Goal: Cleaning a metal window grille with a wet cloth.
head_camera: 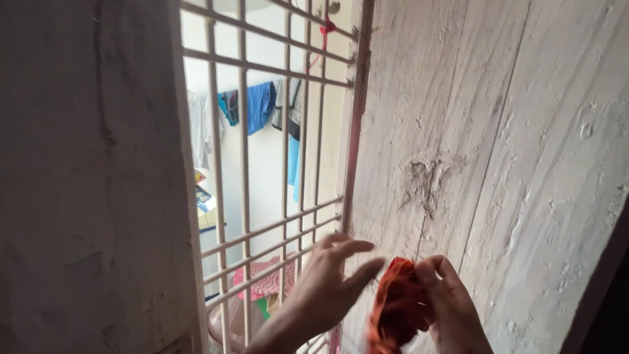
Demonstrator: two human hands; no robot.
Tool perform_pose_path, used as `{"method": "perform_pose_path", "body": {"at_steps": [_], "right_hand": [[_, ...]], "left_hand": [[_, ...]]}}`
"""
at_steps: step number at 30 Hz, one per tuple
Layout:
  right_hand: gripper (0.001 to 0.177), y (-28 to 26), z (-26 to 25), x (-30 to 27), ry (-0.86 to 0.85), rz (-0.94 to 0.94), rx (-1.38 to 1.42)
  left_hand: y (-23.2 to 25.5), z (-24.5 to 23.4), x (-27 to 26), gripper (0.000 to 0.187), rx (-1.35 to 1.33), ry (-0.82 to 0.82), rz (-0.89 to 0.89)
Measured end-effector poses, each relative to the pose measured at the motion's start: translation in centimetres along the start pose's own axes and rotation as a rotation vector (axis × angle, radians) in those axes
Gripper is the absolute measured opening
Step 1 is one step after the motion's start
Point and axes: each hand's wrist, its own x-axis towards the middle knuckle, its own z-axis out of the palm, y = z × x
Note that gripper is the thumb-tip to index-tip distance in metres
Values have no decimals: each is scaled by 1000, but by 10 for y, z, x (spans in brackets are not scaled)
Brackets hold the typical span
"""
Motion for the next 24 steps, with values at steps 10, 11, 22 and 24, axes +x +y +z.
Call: {"method": "perform_pose_path", "body": {"at_steps": [10, 11, 22, 24], "right_hand": [[36, -58, 83, -17, -18, -30, -86], [39, -71, 105, -26, 99, 10, 19], [37, -79, 134, 35, -145, -22, 1], [35, -104, 163, 41, -60, -8, 24]], "left_hand": [[31, -46, 43, 31, -562, -394, -249], [29, -46, 46, 27, -715, -399, -303], [40, -117, 116, 17, 330, 136, 265], [40, -148, 148, 25, 708, 267, 358]]}}
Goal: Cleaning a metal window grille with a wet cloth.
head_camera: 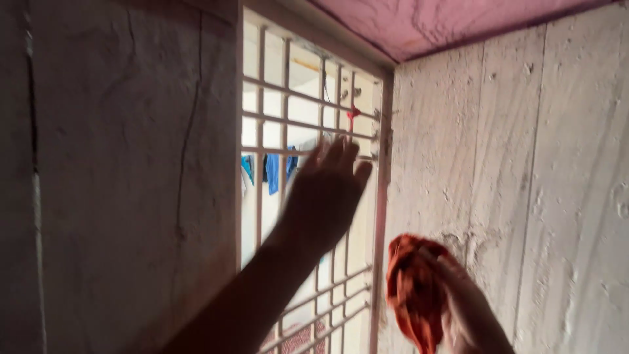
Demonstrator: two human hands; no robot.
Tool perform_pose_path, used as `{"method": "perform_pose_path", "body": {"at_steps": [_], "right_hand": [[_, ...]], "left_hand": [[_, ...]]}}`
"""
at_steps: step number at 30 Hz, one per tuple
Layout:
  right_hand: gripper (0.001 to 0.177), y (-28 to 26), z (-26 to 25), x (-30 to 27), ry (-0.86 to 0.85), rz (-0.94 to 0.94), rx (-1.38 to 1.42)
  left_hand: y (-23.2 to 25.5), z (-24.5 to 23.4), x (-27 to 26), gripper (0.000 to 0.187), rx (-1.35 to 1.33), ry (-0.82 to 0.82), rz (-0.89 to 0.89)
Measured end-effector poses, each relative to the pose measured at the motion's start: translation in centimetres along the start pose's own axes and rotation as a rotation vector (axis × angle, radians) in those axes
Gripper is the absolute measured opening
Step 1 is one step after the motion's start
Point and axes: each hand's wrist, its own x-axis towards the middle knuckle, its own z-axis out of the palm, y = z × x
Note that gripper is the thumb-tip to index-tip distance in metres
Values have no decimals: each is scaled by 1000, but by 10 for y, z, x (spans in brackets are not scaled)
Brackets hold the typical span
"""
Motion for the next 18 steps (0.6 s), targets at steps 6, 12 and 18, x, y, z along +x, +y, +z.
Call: {"method": "perform_pose_path", "body": {"at_steps": [6, 12, 18], "right_hand": [[36, -67, 76, 57, -234, -369, 141], [53, -115, 189, 103, -159, -904, -134], [25, -137, 257, 153, 10, -1390, -513]], "left_hand": [[-43, -60, 74, 83, 1133, -157, 57], [-72, -63, 83, 122, 1381, -433, -39], [-80, -55, 85, 119, 1321, -413, -102]]}}
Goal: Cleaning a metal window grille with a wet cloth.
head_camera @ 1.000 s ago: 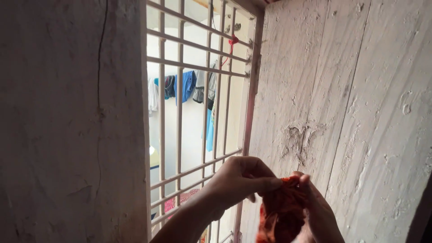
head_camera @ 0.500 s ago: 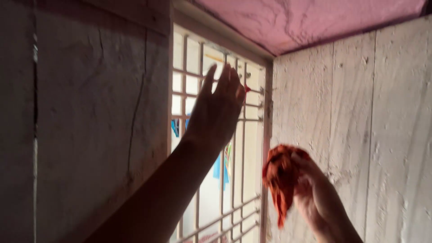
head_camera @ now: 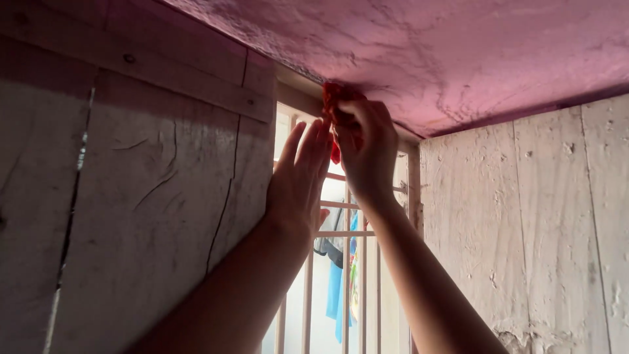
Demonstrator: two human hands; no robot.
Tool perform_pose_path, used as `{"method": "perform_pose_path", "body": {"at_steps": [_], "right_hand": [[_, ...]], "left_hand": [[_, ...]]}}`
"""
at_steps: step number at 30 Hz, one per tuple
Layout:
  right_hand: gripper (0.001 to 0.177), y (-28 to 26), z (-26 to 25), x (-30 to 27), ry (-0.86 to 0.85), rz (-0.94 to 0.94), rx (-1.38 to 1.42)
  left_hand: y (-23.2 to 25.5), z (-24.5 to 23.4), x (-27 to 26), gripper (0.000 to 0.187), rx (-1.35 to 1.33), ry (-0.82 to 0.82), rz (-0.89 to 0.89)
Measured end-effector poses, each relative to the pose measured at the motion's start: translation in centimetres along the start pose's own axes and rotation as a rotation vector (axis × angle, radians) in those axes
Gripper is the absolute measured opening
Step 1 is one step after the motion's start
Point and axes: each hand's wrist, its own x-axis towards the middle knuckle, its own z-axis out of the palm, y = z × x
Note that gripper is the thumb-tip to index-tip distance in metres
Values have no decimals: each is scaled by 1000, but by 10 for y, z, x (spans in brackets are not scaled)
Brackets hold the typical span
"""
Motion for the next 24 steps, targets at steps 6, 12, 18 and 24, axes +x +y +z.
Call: {"method": "perform_pose_path", "body": {"at_steps": [6, 12, 18, 24], "right_hand": [[31, 61, 0, 9, 52, -539, -400], [35, 46, -6, 5, 4, -242, -363], [26, 38, -14, -2, -66, -107, 114], [28, 126, -49, -4, -42, 366, 63]], "left_hand": [[-3, -3, -3, 116, 31, -11, 62], [-1, -5, -1, 121, -14, 18, 26], [-2, -17, -2, 127, 42, 0, -24], [9, -18, 6, 112, 119, -15, -100]]}}
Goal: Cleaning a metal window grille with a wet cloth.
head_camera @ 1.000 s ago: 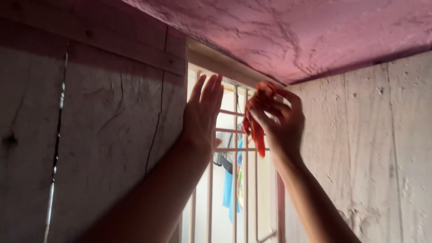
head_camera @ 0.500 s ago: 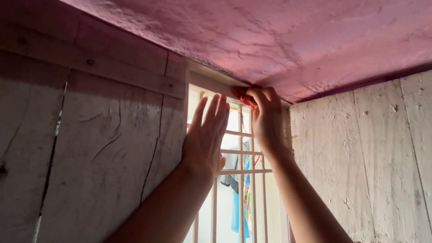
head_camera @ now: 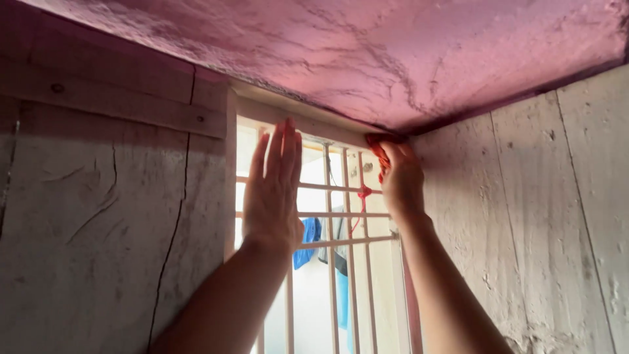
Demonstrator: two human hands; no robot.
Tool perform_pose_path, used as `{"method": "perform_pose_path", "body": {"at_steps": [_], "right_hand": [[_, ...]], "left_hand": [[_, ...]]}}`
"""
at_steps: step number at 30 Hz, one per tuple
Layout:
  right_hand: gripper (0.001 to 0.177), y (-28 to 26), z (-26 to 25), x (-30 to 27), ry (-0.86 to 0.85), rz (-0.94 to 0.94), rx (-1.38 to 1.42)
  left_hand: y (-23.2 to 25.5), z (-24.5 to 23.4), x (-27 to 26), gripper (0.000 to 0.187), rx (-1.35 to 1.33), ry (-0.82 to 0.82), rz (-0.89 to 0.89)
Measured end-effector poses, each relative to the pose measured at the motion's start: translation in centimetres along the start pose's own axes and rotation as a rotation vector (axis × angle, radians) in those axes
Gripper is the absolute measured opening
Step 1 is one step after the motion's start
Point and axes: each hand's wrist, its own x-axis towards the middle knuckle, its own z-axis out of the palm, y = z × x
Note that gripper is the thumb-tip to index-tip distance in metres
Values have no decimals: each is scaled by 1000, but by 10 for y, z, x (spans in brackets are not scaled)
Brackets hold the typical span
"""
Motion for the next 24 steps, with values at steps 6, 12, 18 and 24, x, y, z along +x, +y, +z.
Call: {"method": "perform_pose_path", "body": {"at_steps": [6, 12, 18, 24], "right_hand": [[35, -20, 24, -11, 162, -562, -445], [62, -79, 41, -44, 115, -864, -179], [31, -24, -2, -21, -113, -134, -103], [27, 18, 3, -2, 57, -308, -126]], "left_hand": [[10, -5, 2, 112, -134, 1, -51], [38, -1, 13, 106, -257, 127, -274], [34, -6, 9, 103, -278, 110, -244], [27, -14, 9, 111, -288, 67, -234]]}}
